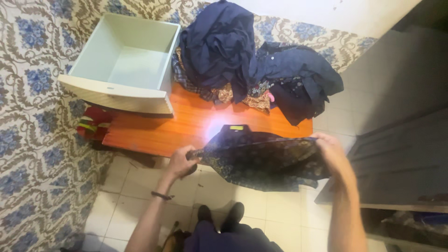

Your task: The person removes a shirt from a white drawer and folds it neatly by hand on a flat orange surface.

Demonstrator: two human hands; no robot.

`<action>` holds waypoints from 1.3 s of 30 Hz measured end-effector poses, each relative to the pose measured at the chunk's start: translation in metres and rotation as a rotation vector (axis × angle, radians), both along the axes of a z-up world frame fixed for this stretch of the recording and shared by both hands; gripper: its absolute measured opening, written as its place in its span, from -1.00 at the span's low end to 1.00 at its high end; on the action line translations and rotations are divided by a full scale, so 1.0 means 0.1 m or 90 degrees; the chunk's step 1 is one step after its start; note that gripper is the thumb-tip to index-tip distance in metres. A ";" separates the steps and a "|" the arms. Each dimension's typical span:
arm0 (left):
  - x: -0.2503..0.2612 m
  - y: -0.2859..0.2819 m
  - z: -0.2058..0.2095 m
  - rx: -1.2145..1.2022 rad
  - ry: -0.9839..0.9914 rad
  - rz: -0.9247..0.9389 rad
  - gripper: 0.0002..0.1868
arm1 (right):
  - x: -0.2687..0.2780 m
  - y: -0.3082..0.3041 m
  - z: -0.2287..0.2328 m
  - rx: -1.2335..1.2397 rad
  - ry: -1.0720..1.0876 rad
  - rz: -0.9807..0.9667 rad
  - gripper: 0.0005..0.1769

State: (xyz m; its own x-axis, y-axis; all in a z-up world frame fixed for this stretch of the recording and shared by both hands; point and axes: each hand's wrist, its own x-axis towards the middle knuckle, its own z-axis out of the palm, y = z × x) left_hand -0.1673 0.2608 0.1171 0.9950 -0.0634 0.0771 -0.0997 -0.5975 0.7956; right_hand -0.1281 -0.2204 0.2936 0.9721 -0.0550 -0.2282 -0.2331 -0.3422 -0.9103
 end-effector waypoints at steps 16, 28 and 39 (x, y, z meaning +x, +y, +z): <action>-0.14 0.67 2.03 0.188 -0.412 0.089 -0.79 | -0.61 -0.01 1.06 -0.214 -0.295 -0.127 -0.78; -0.25 0.71 1.68 0.082 0.010 -0.149 -0.73 | -1.01 -0.18 0.32 -0.537 0.024 0.015 -0.67; -0.33 0.69 2.17 -0.004 0.371 -0.109 -0.80 | -1.53 -0.40 0.57 -0.368 0.084 -0.150 -0.73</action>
State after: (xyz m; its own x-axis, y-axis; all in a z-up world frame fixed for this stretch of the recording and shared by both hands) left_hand -0.1999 0.3301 0.3344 0.8496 -0.2272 -0.4760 0.2586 -0.6071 0.7514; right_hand -0.2810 -0.2609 0.3507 0.8841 -0.4147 -0.2152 -0.4604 -0.6946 -0.5528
